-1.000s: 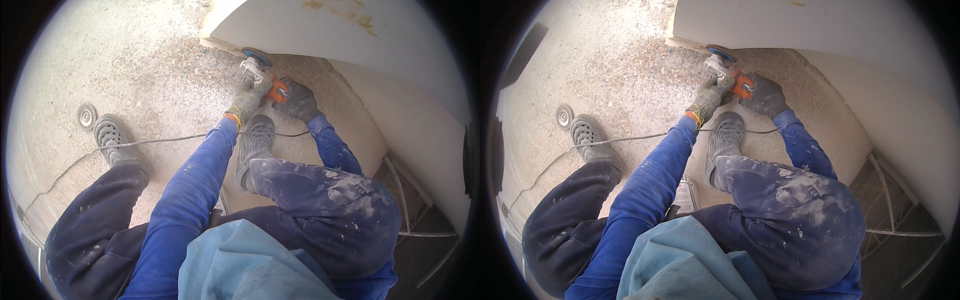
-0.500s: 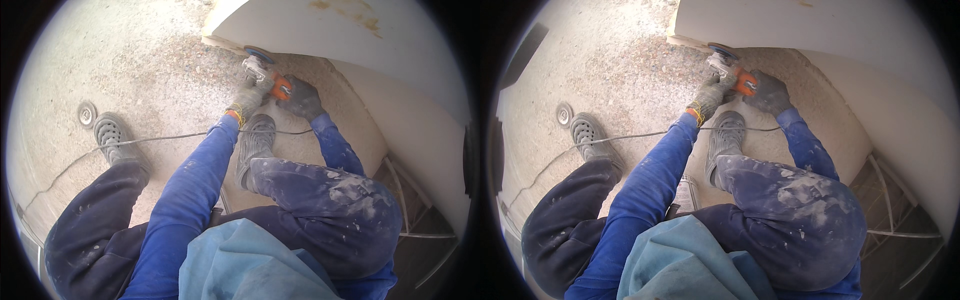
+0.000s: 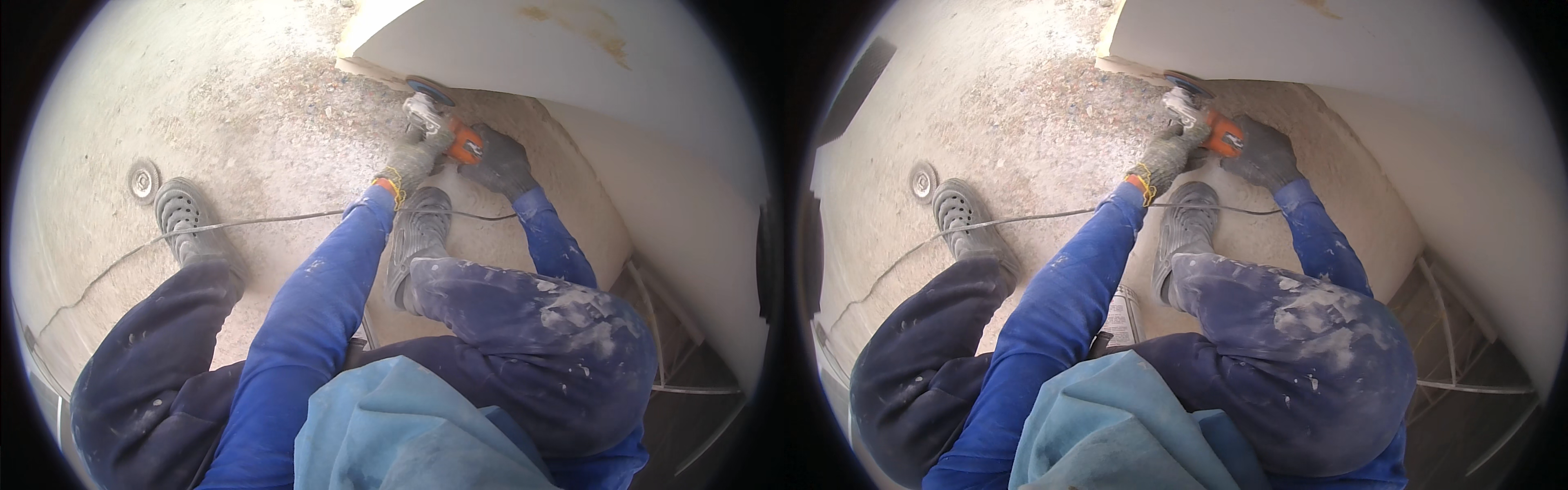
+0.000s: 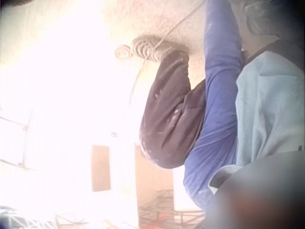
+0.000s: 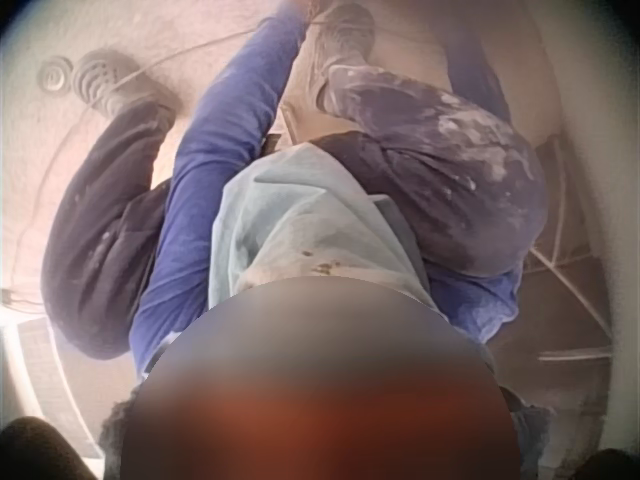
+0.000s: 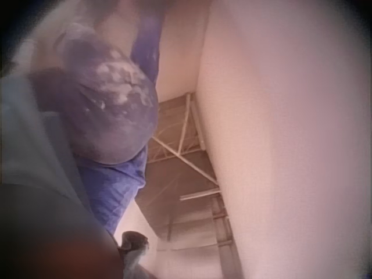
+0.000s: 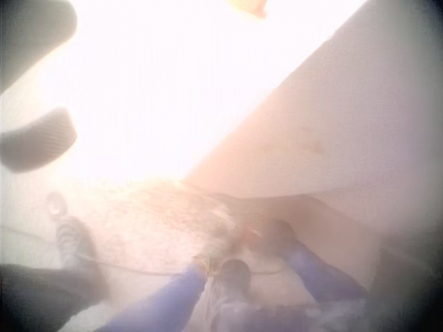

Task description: The person uses an angle grinder to smooth a concrete floor surface near a wall. The person sits on the floor and moves the grinder in circular motions along the edge of the wall.

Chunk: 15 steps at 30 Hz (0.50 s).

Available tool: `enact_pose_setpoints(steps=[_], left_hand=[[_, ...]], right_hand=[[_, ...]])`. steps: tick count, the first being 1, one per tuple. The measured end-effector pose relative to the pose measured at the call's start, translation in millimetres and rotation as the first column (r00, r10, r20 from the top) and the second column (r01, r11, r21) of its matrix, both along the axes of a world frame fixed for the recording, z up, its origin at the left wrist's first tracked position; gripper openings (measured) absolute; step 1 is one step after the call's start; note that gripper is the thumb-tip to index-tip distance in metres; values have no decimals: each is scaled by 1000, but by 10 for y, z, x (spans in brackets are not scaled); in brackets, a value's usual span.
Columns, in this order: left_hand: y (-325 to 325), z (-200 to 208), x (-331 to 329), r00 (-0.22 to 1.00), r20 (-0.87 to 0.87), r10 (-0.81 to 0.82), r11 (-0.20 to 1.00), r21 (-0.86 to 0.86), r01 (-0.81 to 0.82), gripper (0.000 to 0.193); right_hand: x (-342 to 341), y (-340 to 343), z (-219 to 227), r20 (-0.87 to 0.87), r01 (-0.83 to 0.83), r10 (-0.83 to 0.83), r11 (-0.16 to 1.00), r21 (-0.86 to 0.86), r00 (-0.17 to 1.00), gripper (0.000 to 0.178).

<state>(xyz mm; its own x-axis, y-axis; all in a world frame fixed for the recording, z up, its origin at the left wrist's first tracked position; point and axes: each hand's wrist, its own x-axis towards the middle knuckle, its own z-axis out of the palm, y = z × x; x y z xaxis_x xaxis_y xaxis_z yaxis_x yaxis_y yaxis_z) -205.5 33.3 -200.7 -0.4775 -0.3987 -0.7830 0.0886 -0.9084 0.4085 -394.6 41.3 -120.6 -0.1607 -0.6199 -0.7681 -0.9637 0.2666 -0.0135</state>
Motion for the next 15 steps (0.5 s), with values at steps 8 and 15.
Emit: enact_pose_setpoints(steps=[8, 15], left_hand=[[155, 36, -75, 994, -26, -106, 994, -44, 104, 48], [122, 18, -44, 998, -60, -31, 993, -118, 23, 51]], right_hand=[[-123, 268, 61, 9, 43, -43, 999, 9, 999, 75], [-94, 201, 13, 9, 19, -19, 1000, -3, 1000, 75]])
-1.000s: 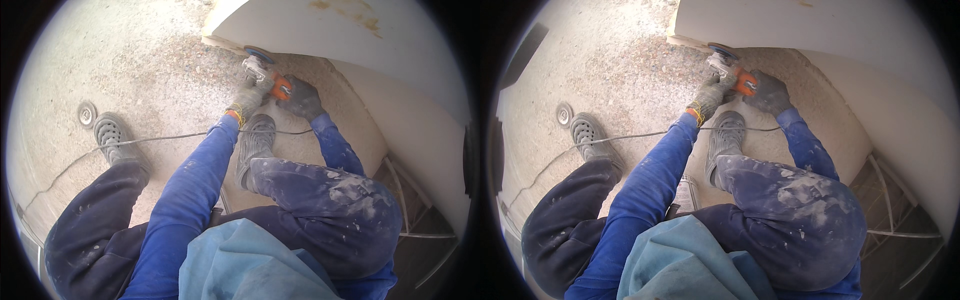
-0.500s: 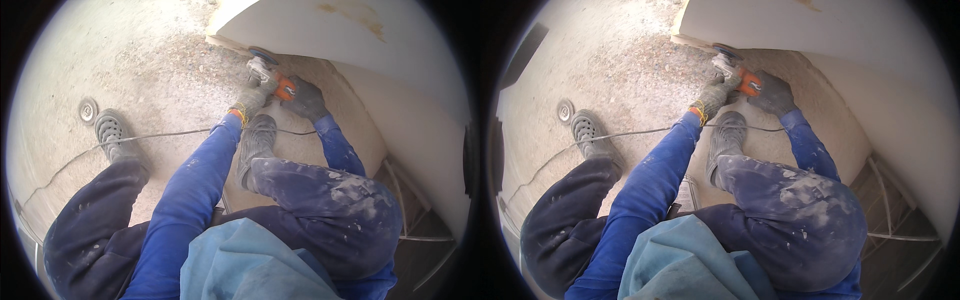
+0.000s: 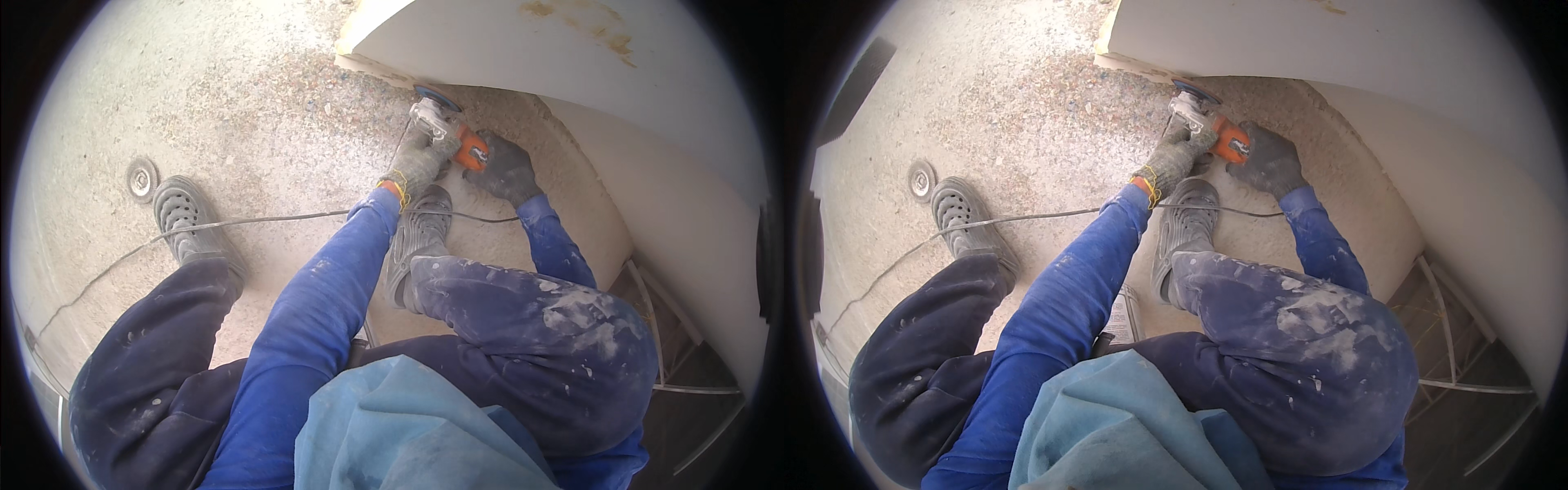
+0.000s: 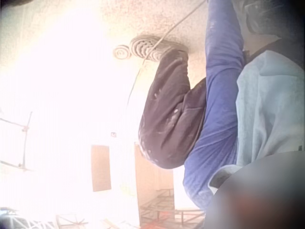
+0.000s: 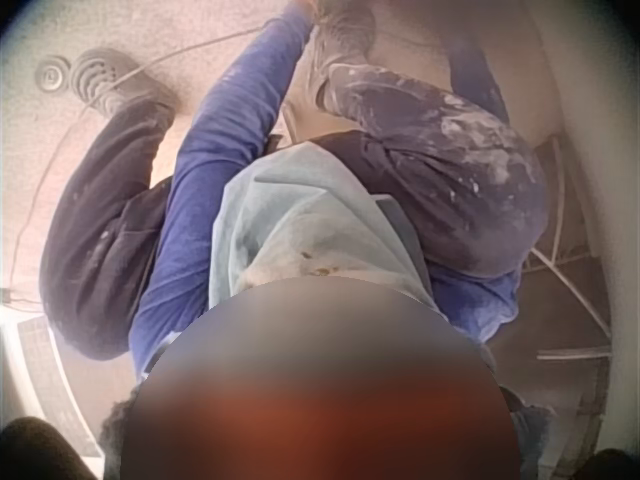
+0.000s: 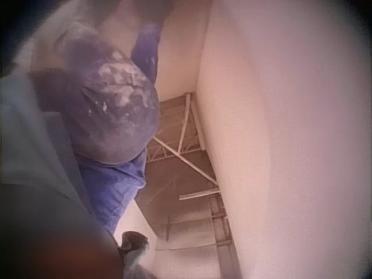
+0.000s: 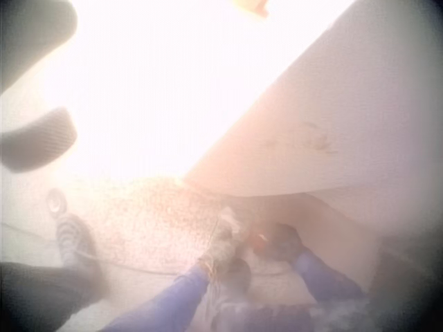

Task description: The person uses an angle grinder to smooth a concrete floor surface near a wall. The person sits on the floor and moves the grinder in circular motions along the edge of the wall.

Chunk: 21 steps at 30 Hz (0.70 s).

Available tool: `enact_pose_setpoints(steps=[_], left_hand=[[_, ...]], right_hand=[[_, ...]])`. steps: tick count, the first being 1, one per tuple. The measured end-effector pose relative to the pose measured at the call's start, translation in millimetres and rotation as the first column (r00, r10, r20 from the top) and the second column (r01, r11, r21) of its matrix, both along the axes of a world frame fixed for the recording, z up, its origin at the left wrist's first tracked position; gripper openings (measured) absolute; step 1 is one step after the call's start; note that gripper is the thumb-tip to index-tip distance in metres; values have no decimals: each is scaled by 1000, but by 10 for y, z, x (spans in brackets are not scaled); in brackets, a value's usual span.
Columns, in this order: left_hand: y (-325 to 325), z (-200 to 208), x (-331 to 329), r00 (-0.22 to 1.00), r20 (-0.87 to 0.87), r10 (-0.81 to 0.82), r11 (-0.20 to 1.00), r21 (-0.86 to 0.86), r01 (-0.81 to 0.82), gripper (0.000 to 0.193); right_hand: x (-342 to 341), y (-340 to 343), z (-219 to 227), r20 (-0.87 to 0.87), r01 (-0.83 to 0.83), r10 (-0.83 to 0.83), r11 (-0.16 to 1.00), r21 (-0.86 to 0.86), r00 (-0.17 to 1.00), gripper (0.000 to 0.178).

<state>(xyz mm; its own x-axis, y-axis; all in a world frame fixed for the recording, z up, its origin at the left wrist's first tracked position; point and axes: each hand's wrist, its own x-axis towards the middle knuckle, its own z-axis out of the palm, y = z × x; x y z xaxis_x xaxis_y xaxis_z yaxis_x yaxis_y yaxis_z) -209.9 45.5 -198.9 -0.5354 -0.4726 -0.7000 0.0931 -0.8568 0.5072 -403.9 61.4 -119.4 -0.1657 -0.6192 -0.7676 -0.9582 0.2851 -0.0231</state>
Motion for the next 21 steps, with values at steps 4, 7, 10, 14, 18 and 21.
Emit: enact_pose_setpoints(steps=[4, 7, 10, 14, 18, 21], left_hand=[[-49, 2, 28, 1000, 5, 1, 998, 69, -1, 52], [-90, -34, 56, 999, 33, -10, 995, 99, 7, 51], [-137, -77, 89, 998, 56, -31, 997, 79, 27, 49], [-201, -101, 162, 998, 63, -22, 998, 68, 17, 47], [-237, -89, 229, 998, 32, 50, 994, 91, -53, 45], [-255, -86, 254, 998, 10, 69, 994, 89, -69, 45]], right_hand=[[31, -95, 28, -4, -27, 27, 1000, -5, 1000, 74], [71, -174, 47, -18, -54, 54, 999, -1, 998, 74], [133, -237, 62, -26, -50, 49, 999, -6, 998, 75], [200, -353, 43, -31, -32, 32, 999, 3, 999, 76], [239, -414, 30, -15, -73, 73, 996, -41, 997, 77], [251, -437, 23, -9, -87, 87, 995, -45, 996, 76]])
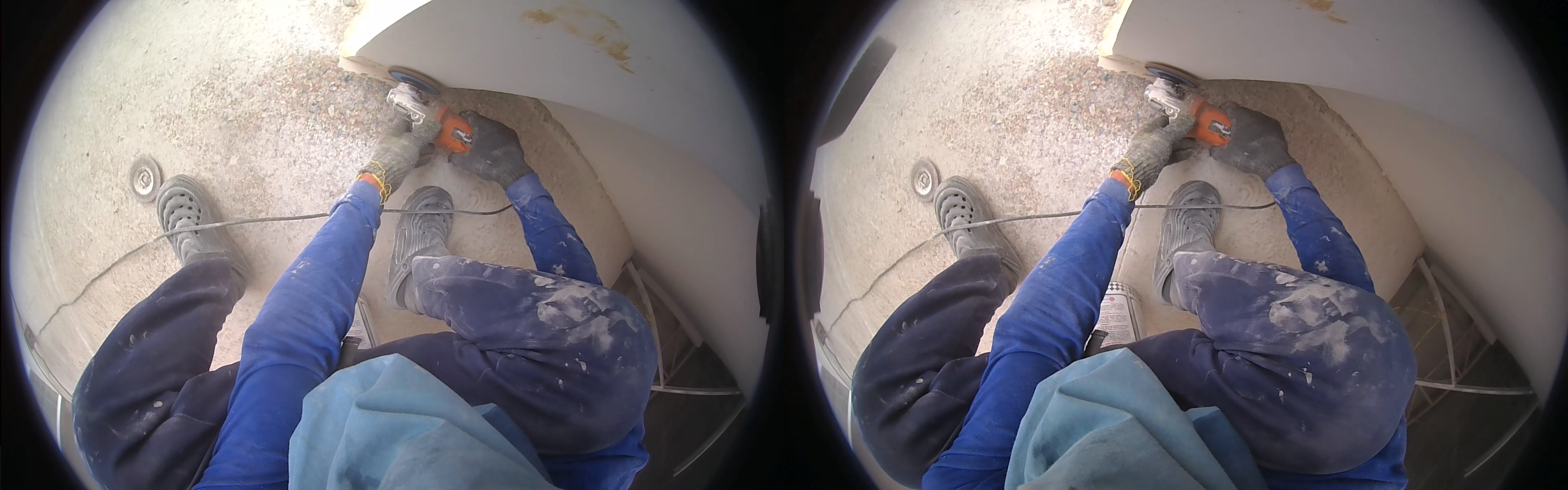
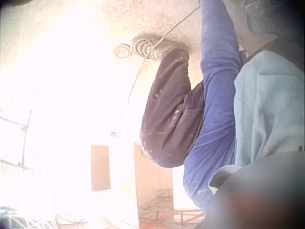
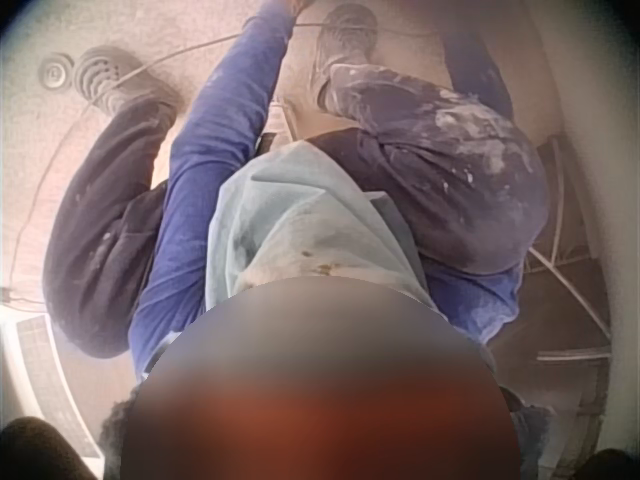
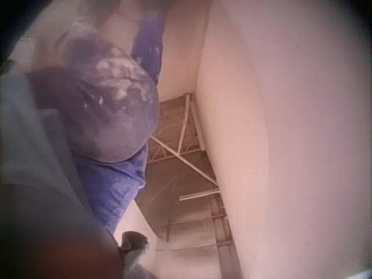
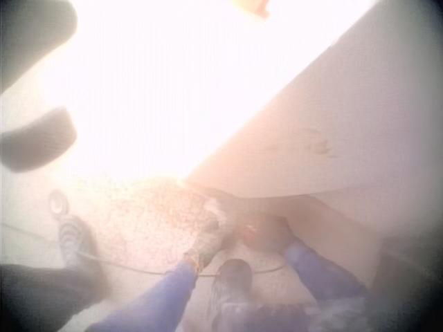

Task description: The person uses an angle grinder to smooth a concrete floor surface near a wall. The person sits on the floor and moves the grinder in circular motions along the edge of the wall.

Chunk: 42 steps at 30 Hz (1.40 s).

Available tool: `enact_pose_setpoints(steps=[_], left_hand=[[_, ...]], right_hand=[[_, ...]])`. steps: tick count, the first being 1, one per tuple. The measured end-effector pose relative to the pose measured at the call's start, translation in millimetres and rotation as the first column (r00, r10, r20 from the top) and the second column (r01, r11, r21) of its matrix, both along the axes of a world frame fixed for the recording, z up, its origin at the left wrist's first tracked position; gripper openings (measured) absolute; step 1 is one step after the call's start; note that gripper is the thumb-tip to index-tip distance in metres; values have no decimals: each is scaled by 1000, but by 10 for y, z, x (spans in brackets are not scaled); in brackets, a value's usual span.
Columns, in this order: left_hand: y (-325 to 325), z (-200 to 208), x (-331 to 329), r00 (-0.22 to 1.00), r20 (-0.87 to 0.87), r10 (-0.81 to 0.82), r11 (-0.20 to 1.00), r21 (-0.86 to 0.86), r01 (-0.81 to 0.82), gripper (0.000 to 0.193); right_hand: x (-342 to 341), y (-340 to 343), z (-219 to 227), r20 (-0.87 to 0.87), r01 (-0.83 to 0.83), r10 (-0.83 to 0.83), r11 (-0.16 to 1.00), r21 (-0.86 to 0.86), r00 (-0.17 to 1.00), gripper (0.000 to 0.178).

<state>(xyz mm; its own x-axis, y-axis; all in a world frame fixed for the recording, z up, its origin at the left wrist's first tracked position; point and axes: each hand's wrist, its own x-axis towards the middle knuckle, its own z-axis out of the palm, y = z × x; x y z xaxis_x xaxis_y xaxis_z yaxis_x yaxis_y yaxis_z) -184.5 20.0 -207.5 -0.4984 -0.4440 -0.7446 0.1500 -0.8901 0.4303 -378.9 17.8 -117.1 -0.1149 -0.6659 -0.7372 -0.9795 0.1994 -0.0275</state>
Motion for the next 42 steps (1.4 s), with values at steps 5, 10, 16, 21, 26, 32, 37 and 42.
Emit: enact_pose_setpoints(steps=[5, 10, 16, 21, 26, 32, 37, 42], left_hand=[[-2, 24, 8, 1000, 13, -8, 1000, 4, 8, 47], [-42, 54, 45, 999, 51, -15, 999, -35, 16, 45], [-71, 87, 124, 999, 17, 29, 1000, 5, -29, 45], [-113, 126, 200, 999, 23, 48, 999, 7, -48, 48], [-154, 143, 280, 999, 15, 49, 999, 5, -49, 51], [-177, 70, 358, 998, 35, 43, 998, -39, -41, 52], [-207, 32, 413, 995, 92, 31, 994, -105, -21, 52], [-236, 74, 480, 992, 52, 115, 992, -61, -112, 51]], right_hand=[[18, -1, 4, -12, -15, 15, 1000, -23, 1000, 75], [51, -65, 7, -24, 1, 0, 999, 41, 1000, 77], [78, -102, 5, 20, -39, 39, 999, -2, 999, 83], [138, -143, -44, -5, -65, 65, 998, -14, 998, 90], [184, -165, -38, -12, -83, 83, 996, -45, 997, 94], [254, -192, -66, 6, -114, 116, 985, -128, 993, 91], [383, -307, 29, 0, -116, 116, 991, -72, 993, 80], [564, -425, 132, -67, -114, 113, 993, -14, 991, 73]])
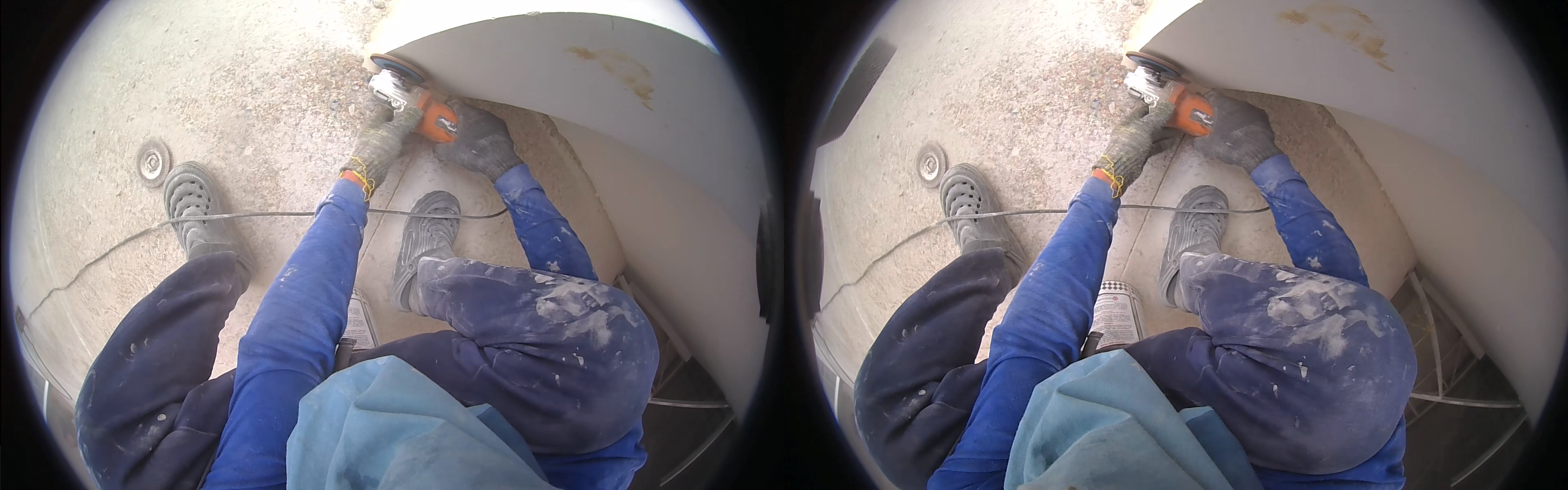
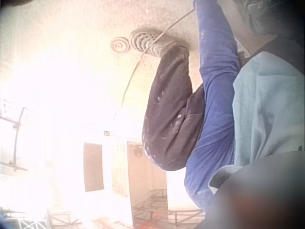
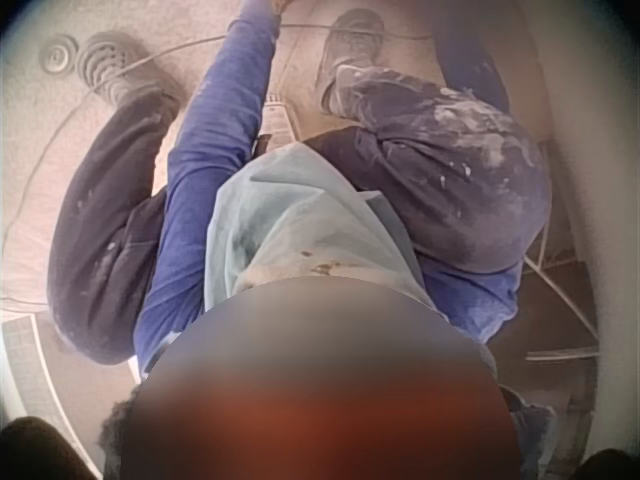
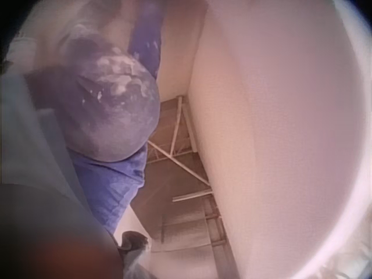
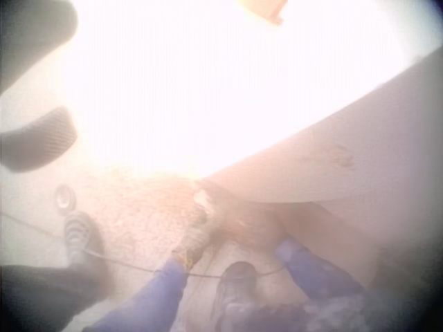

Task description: The person uses an angle grinder to smooth a concrete floor surface near a wall. The person sits on the floor and moves the grinder in circular motions along the edge of the wall.

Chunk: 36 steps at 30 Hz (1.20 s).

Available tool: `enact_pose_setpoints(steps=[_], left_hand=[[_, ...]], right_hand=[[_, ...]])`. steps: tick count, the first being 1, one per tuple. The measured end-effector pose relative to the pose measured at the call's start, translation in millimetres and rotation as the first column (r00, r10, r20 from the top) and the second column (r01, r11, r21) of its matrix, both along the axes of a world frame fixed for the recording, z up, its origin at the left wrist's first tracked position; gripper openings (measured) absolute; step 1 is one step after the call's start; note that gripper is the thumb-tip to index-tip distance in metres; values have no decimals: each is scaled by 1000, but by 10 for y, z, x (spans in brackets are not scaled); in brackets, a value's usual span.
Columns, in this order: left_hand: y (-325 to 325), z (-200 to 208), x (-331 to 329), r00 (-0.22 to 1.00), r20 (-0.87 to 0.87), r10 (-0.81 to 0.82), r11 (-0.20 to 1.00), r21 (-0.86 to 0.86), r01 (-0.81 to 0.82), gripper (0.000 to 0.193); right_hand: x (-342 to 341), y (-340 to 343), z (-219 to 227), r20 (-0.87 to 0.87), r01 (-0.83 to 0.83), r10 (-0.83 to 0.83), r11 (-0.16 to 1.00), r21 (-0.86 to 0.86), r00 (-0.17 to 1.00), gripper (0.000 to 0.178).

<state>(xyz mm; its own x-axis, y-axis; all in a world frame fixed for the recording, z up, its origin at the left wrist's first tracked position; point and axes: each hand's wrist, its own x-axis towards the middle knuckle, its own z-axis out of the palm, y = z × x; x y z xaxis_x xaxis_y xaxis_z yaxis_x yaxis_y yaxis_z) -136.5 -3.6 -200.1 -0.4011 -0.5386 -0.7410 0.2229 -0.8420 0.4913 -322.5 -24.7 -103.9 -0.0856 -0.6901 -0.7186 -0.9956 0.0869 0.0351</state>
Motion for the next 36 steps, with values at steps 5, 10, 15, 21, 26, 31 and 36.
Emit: enact_pose_setpoints(steps=[5, 10, 15, 21, 26, 31, 36], left_hand=[[7, -7, -55, 999, 5, -51, 997, -59, 51, 51], [97, -10, -168, 998, -30, -55, 998, -32, 54, 54], [91, -14, -133, 997, -34, -66, 996, -67, 63, 54], [22, 13, -16, 998, 6, -60, 997, -52, 61, 56], [-12, 17, 49, 1000, 1, -27, 1000, 3, 27, 54], [-8, -70, 93, 1000, -5, -20, 998, -62, 19, 52], [9, -122, 98, 1000, -12, 14, 998, -55, -15, 50]], right_hand=[[-28, 42, 9, 0, 60, -60, 997, 41, 998, 71], [-132, 226, 35, 61, 75, -73, 997, -32, 995, 75], [-119, 226, 28, 6, 63, -63, 998, -31, 998, 76], [-8, 126, 55, 28, 17, -16, 998, -63, 999, 71], [138, 33, 102, 15, 52, -52, 999, -9, 999, 72], [175, 14, 118, 32, 48, -47, 999, -24, 998, 68], [162, 9, 78, 39, 23, -21, 997, -67, 999, 67]])
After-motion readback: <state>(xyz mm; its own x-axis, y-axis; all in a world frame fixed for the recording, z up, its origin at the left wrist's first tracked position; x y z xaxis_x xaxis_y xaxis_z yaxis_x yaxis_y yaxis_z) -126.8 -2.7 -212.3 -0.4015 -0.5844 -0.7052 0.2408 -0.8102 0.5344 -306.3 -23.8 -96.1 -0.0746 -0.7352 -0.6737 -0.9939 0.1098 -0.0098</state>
